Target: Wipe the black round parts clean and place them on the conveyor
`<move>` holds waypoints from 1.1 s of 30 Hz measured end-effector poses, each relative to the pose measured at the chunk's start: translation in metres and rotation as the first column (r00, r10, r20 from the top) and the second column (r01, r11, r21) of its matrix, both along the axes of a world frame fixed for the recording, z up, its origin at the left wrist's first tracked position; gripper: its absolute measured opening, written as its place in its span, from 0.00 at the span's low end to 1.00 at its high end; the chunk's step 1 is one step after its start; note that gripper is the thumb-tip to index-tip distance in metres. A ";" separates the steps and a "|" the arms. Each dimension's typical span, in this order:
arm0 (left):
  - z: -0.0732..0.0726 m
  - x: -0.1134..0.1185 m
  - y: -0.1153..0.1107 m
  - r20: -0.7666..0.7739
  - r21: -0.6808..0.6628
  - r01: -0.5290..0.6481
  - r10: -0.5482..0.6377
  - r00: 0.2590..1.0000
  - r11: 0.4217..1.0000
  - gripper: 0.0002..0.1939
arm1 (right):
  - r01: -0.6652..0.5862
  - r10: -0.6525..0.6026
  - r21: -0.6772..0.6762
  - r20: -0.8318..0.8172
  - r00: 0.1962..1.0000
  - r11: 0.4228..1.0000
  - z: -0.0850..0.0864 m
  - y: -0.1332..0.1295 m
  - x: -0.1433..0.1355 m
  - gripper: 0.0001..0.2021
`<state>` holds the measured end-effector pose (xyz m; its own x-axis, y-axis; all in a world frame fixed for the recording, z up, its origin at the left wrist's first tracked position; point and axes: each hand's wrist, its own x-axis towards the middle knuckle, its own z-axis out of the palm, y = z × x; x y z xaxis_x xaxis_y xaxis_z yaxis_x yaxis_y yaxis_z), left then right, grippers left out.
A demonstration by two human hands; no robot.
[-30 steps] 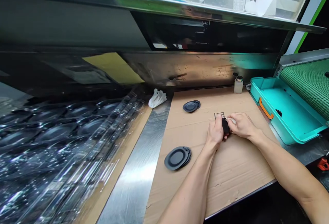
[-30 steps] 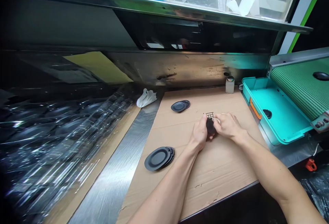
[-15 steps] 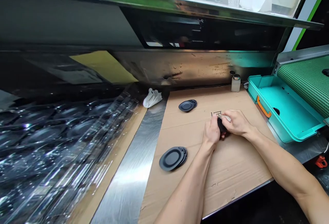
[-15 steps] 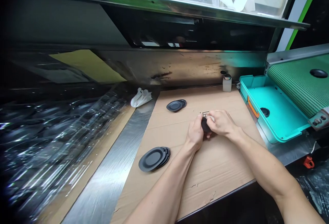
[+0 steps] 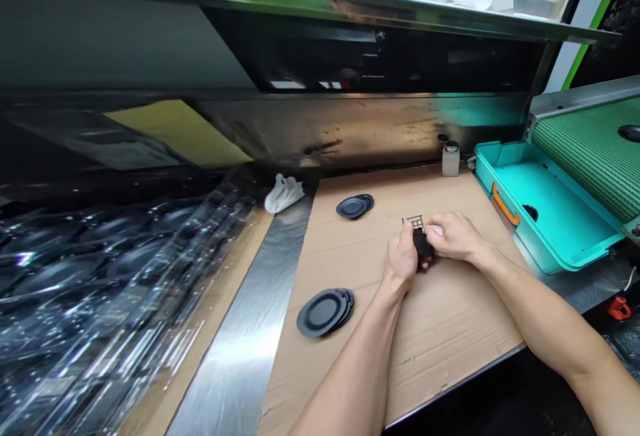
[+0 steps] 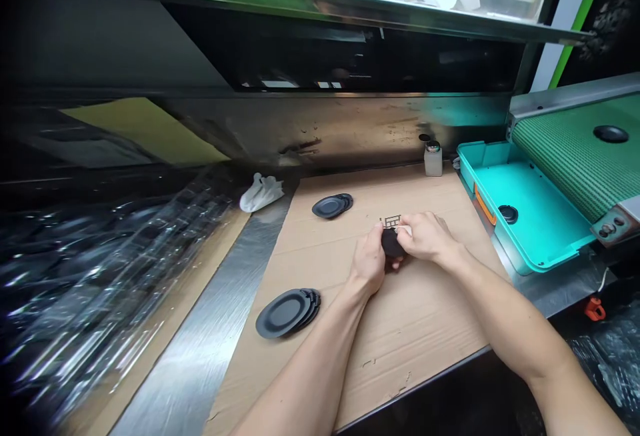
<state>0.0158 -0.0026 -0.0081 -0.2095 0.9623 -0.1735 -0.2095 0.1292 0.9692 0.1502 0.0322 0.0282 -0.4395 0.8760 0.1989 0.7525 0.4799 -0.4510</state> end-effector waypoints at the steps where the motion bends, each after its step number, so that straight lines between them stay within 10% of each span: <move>1: 0.005 -0.003 0.002 0.115 -0.044 -0.002 0.007 0.993 0.999 0.27 | 0.028 -0.028 0.003 0.018 0.999 1.000 0.001 0.000 0.003 0.10; 5: 0.026 -0.022 0.006 0.582 -0.235 0.104 0.054 0.812 0.967 0.25 | 0.176 -0.177 0.035 0.041 0.983 0.984 0.005 0.004 0.019 0.12; 9: 0.033 -0.031 0.007 0.708 -0.277 0.102 0.132 0.693 0.955 0.23 | 0.306 -0.309 0.048 0.207 0.928 0.951 0.007 0.013 0.030 0.15; 12: 0.032 -0.030 0.008 0.716 -0.277 0.080 0.150 0.681 0.958 0.24 | 0.254 -0.282 0.137 0.260 0.923 0.957 0.003 0.013 0.030 0.18; 18: 0.028 -0.030 0.008 0.706 -0.240 0.069 0.126 0.697 0.968 0.27 | -0.195 0.190 0.003 0.205 0.960 0.981 0.000 -0.001 0.025 0.19; 25: 0.008 -0.014 0.011 0.658 -0.070 0.024 0.028 0.753 0.997 0.22 | 0.125 -0.112 0.193 -0.073 0.991 0.973 -0.009 0.004 0.011 0.20; 33: 0.005 -0.007 0.010 0.706 0.057 0.105 -0.115 0.699 0.993 0.26 | 0.002 -0.024 0.219 0.098 0.995 0.976 -0.017 -0.027 -0.025 0.17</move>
